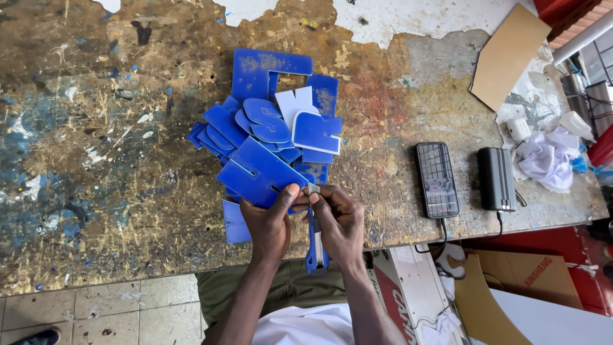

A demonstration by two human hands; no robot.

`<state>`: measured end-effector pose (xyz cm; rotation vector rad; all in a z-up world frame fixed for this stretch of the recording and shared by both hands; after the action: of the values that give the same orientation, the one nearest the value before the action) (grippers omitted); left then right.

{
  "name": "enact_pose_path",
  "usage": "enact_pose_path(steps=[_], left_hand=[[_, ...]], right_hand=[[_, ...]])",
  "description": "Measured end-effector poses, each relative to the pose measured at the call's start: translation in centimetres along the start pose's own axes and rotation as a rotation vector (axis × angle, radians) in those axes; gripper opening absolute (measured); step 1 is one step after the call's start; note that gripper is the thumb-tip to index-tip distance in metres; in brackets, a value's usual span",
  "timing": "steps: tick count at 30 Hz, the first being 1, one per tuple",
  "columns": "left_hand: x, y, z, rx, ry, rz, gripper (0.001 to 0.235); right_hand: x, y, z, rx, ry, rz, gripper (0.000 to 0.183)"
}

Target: Peeling protective film from acrylic letters and trimming the edges with a utility knife.

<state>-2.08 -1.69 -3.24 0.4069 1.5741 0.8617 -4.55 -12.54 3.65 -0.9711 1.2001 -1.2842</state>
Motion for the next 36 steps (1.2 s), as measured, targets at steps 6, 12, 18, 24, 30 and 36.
enact_pose_path(steps=[6,12,18,24,30,36], left_hand=[[-0.4,0.6,-0.1,-0.034,-0.018,0.033,0.04],[0.8,-1.4,-0.4,-0.032,0.012,0.019,0.042],[0.0,-1.2,-0.4,-0.053,0.02,0.0,0.043],[-0.3,-0.6,-0.4,-0.04,0.012,-0.004,0.043],[-0.5,-0.3,-0.2,-0.043,0.002,-0.007,0.045],[-1.8,1.5,-0.2,-0.06,0.003,0.01,0.04]], right_hand=[[0.4,0.0,0.0,0.013,0.002,-0.026,0.022],[0.7,0.4,0.0,0.045,-0.008,-0.016,0.021],[0.9,0.9,0.0,0.047,-0.011,-0.023,0.021],[0.9,0.8,0.0,0.054,-0.005,-0.015,0.021],[0.8,0.7,0.1,0.049,-0.006,-0.017,0.021],[0.9,0.6,0.1,0.038,-0.007,-0.002,0.021]])
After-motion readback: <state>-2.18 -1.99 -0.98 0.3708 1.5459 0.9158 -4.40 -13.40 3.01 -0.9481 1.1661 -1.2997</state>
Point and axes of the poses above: each hand's wrist, its own z-axis towards the middle knuckle, its own x-axis out of the back of the hand, y = z × x, the point moved 1 cm from there along z, towards the middle knuckle, and after that the axes turned 3 degrees about -y, right-handed, at the moved point
